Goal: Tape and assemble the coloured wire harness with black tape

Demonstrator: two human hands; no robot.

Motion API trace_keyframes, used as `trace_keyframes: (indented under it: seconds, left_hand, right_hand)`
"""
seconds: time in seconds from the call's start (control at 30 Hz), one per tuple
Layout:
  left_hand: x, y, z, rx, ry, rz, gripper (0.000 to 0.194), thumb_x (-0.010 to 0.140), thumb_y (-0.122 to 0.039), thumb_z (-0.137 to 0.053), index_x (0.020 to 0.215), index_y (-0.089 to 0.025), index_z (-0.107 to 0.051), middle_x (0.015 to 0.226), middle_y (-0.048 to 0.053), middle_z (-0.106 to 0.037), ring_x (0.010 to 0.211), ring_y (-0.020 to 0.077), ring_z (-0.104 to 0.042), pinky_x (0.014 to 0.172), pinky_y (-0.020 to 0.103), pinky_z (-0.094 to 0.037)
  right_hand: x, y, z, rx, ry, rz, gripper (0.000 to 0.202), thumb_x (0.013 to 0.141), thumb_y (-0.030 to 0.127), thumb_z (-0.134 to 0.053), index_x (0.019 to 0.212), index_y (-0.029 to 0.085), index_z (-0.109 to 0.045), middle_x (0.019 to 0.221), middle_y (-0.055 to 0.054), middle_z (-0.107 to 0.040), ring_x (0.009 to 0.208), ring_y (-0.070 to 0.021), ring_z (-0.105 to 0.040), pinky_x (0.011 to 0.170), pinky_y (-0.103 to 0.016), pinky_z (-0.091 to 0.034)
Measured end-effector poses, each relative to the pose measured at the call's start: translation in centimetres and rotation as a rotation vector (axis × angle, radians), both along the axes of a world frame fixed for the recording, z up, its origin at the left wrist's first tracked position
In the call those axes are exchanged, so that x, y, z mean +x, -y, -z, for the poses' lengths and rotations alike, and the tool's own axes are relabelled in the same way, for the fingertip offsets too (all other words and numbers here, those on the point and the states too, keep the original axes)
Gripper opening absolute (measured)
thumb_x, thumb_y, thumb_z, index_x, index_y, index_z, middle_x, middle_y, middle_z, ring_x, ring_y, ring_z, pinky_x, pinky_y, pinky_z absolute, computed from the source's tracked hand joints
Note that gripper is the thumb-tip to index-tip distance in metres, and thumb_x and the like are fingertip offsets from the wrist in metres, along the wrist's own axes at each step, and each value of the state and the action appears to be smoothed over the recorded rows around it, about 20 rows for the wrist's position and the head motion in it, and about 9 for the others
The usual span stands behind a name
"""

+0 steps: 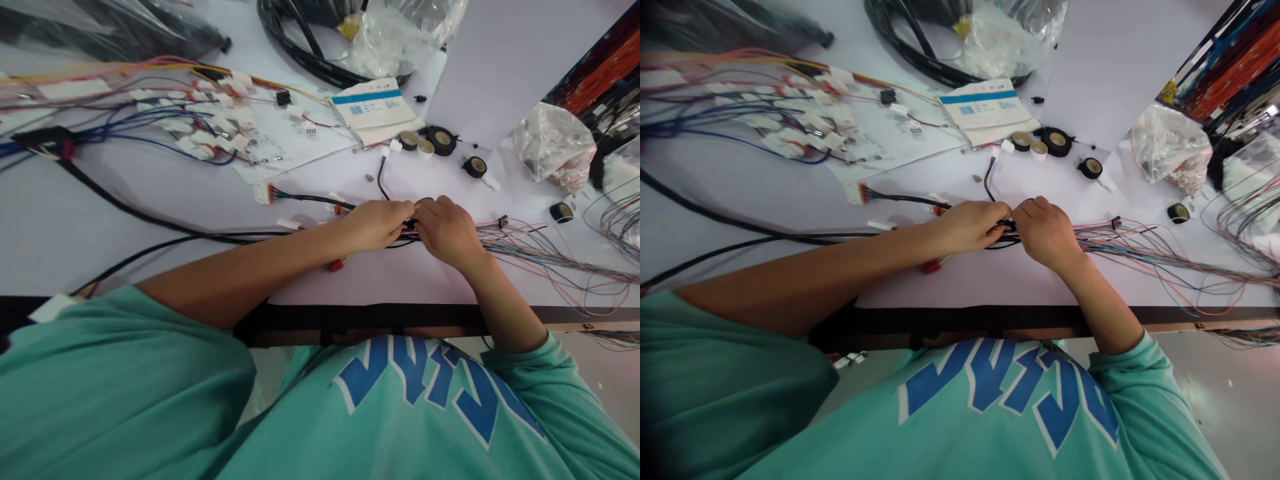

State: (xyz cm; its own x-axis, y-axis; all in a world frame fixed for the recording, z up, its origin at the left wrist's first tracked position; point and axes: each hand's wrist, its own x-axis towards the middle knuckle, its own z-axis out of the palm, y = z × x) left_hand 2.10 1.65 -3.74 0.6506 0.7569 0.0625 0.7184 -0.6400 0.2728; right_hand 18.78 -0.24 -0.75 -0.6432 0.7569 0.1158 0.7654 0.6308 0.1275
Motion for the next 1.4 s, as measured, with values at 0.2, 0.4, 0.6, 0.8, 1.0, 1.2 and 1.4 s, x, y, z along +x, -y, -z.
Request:
trace_keyframes:
  seconds: [0.2, 0.4, 0.6, 0.8, 1.0, 1.2, 1.4]
  left_hand:
    - [0.0, -0.1, 0.2, 0.002, 0.004, 0.012, 0.024, 0.081, -0.015, -0.041, 0.102, -0.011, -0.054, 0.085, 0.009, -0.066, 0.078, 0.0197, -0.063, 0.059, 0.026, -0.038]
    - [0.0, 0.1, -0.4, -0.050, 0.040, -0.030, 0.021, 0.080, -0.018, -0.045, 0.098, -0.013, -0.054, 0.084, 0.007, -0.065, 0.079, 0.0192, -0.063, 0.061, 0.027, -0.039]
    - [0.2, 0.1, -0.2, -0.054, 0.083, -0.072, 0.018, 0.083, -0.028, -0.050, 0.094, -0.014, -0.055, 0.081, 0.005, -0.065, 0.076, 0.0173, -0.062, 0.060, 0.025, -0.038]
    - [0.2, 0.0, 0.2, 0.023, 0.013, 0.015, 0.019, 0.087, -0.026, -0.043, 0.091, -0.016, -0.059, 0.083, 0.006, -0.067, 0.076, 0.0165, -0.063, 0.062, 0.025, -0.040]
    - [0.6, 0.5, -0.6, 0.176, -0.207, 0.136, 0.028, 0.088, -0.014, -0.035, 0.098, -0.010, -0.061, 0.083, 0.012, -0.067, 0.080, 0.0219, -0.065, 0.062, 0.029, -0.043]
    - [1.0, 1.0, -1.5, 0.279, -0.345, 0.219, 0.038, 0.088, -0.008, -0.028, 0.107, -0.009, -0.061, 0.086, 0.014, -0.068, 0.083, 0.0246, -0.065, 0.061, 0.032, -0.047]
    - [0.8, 1.1, -1.0, 0.394, -0.366, 0.220, 0.035, 0.087, -0.008, -0.032, 0.103, -0.010, -0.064, 0.081, 0.012, -0.069, 0.078, 0.0220, -0.067, 0.061, 0.030, -0.048]
  right_hand:
    - [0.1, -0.4, 0.2, -0.035, -0.041, 0.018, 0.019, 0.085, 0.015, -0.042, 0.084, 0.015, -0.062, 0.092, -0.009, -0.064, 0.079, -0.0193, -0.044, 0.065, -0.031, -0.036]
    - [-0.6, -0.3, 0.4, -0.098, -0.061, 0.062, 0.020, 0.081, 0.014, -0.043, 0.089, 0.014, -0.061, 0.095, -0.011, -0.062, 0.082, -0.0205, -0.045, 0.066, -0.031, -0.037]
    - [-0.3, -0.8, 0.6, -0.205, -0.135, 0.044, 0.023, 0.080, 0.013, -0.042, 0.094, 0.014, -0.061, 0.096, -0.011, -0.063, 0.086, -0.0218, -0.049, 0.073, -0.033, -0.039]
    - [1.1, -2.2, 1.0, -0.376, -0.265, -0.092, 0.032, 0.075, 0.004, -0.039, 0.097, 0.016, -0.059, 0.098, -0.008, -0.066, 0.093, -0.0194, -0.056, 0.087, -0.036, -0.039]
    - [0.8, -2.9, 2.3, -0.389, -0.407, -0.071, 0.025, 0.075, 0.005, -0.043, 0.085, 0.018, -0.063, 0.090, -0.003, -0.068, 0.086, -0.0158, -0.058, 0.085, -0.032, -0.041]
    - [1.0, -2.8, 4.5, -0.330, -0.697, -0.031, 0.022, 0.074, 0.008, -0.046, 0.080, 0.018, -0.065, 0.086, -0.003, -0.069, 0.085, -0.0143, -0.061, 0.080, -0.030, -0.046]
    - [0.8, -1.4, 5.9, -0.095, -0.820, 0.036, 0.025, 0.080, 0.013, -0.045, 0.085, 0.018, -0.068, 0.098, -0.007, -0.070, 0.093, -0.0162, -0.063, 0.089, -0.034, -0.047]
